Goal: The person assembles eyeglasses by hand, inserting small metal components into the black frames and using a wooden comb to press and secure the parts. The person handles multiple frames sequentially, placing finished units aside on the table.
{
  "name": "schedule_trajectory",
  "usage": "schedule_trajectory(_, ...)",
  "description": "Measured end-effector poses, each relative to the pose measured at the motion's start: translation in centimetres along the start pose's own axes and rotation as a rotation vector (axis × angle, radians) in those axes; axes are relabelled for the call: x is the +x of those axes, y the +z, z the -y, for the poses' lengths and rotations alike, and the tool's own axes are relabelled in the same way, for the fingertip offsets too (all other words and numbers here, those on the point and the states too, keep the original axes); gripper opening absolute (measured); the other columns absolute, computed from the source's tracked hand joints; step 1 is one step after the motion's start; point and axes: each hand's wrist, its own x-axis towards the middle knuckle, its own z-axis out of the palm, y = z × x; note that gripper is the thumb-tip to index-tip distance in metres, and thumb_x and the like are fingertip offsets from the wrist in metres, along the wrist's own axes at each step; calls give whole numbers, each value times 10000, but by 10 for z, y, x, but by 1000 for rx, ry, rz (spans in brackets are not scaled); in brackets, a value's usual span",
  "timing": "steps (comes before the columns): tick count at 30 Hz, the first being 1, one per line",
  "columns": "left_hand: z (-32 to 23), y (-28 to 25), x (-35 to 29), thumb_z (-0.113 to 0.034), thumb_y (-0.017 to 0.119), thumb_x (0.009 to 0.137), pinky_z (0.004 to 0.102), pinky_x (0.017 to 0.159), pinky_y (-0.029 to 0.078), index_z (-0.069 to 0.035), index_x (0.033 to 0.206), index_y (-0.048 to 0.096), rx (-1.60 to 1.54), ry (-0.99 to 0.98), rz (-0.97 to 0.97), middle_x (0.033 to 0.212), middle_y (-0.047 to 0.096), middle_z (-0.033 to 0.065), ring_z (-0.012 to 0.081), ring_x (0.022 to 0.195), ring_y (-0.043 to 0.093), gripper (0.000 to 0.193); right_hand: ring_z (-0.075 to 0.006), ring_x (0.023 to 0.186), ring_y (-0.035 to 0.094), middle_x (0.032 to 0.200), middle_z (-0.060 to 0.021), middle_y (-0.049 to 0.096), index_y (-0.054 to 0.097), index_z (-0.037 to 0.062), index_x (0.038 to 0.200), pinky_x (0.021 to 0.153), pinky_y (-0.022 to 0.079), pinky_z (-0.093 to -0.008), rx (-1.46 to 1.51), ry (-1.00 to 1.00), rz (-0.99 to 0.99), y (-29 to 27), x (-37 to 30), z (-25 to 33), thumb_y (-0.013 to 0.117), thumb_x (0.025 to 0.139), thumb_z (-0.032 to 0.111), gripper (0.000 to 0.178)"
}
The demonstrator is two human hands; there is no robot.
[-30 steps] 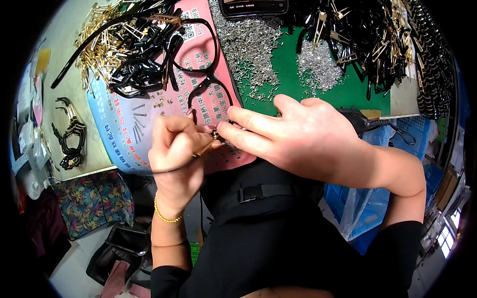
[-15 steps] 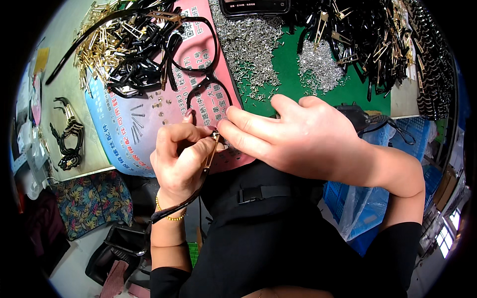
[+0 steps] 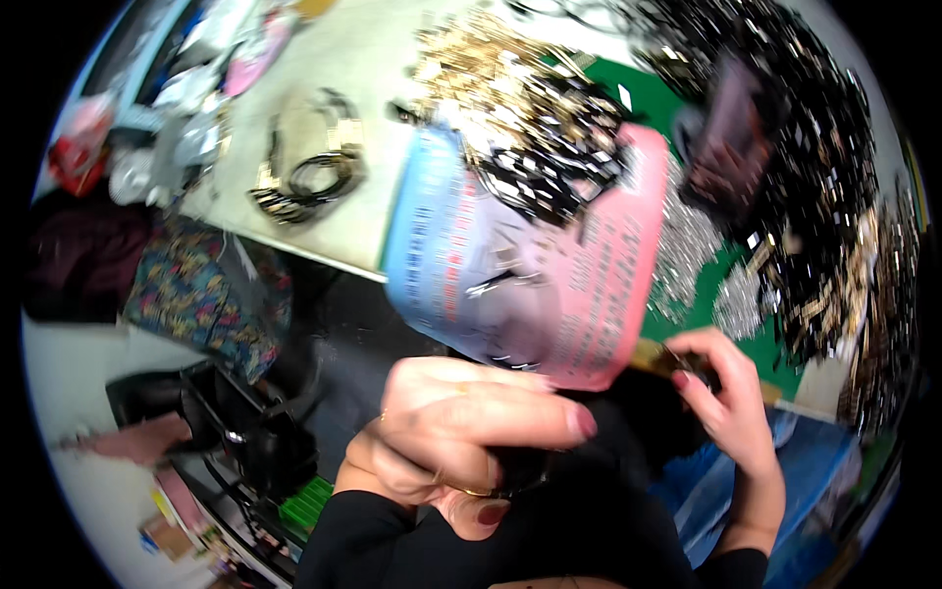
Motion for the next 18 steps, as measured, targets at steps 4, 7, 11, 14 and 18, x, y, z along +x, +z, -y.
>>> schedule_trajectory(4, 8, -18, 22, -225, 679, 960, 377, 626, 545, -32, 1083, 657, 551, -585, -691, 776, 724, 145, 275, 693, 727, 231, -94, 667, 614, 987, -92, 689, 642, -26, 1134, 580, 491, -234, 305, 216, 64, 4, -15, -20, 675, 923, 54, 228)
schedule_trajectory(7, 69, -58, 5, -367, 750, 889, 422, 718, 515, -86, 1013, 695, 893, -677, -730, 892, 701, 129, 302, 867, 694, 312, -98, 659, 612, 979, -103, 693, 620, -35, 1165, 558, 489, -225, 395, 146, 130, 13, -14, -36, 678, 953, 119, 268)
schedule_trajectory(11, 71, -89, -11, -516, 811, 744, 556, 1120, 355, -89, 1158, 662, 1430, -494, -652, 1227, 567, 119, 322, 1231, 515, 614, -95, 627, 599, 972, -112, 693, 602, -31, 1177, 538, 472, -209, 506, 120, 101, 8, -21, -43, 673, 975, 163, 289)
schedule_trajectory(14, 86, -146, -44, -452, 841, 731, 571, 1212, 222, -79, 1250, 621, 1547, -480, -446, 1214, 639, 141, 328, 1211, 569, 675, -98, 639, 607, 970, -106, 694, 609, -27, 1172, 545, 480, -215, 582, 85, 92, 11, -26, -50, 674, 973, 164, 283)
schedule_trajectory(18, 80, -167, -10, -381, 819, 779, 530, 1186, 329, -30, 1026, 632, 1346, -405, -108, 871, 671, 145, 373, 877, 641, 468, -114, 749, 654, 984, -87, 699, 623, -5, 1184, 646, 532, -246, 577, 49, 97, -1, -24, -55, 677, 975, 165, 275)
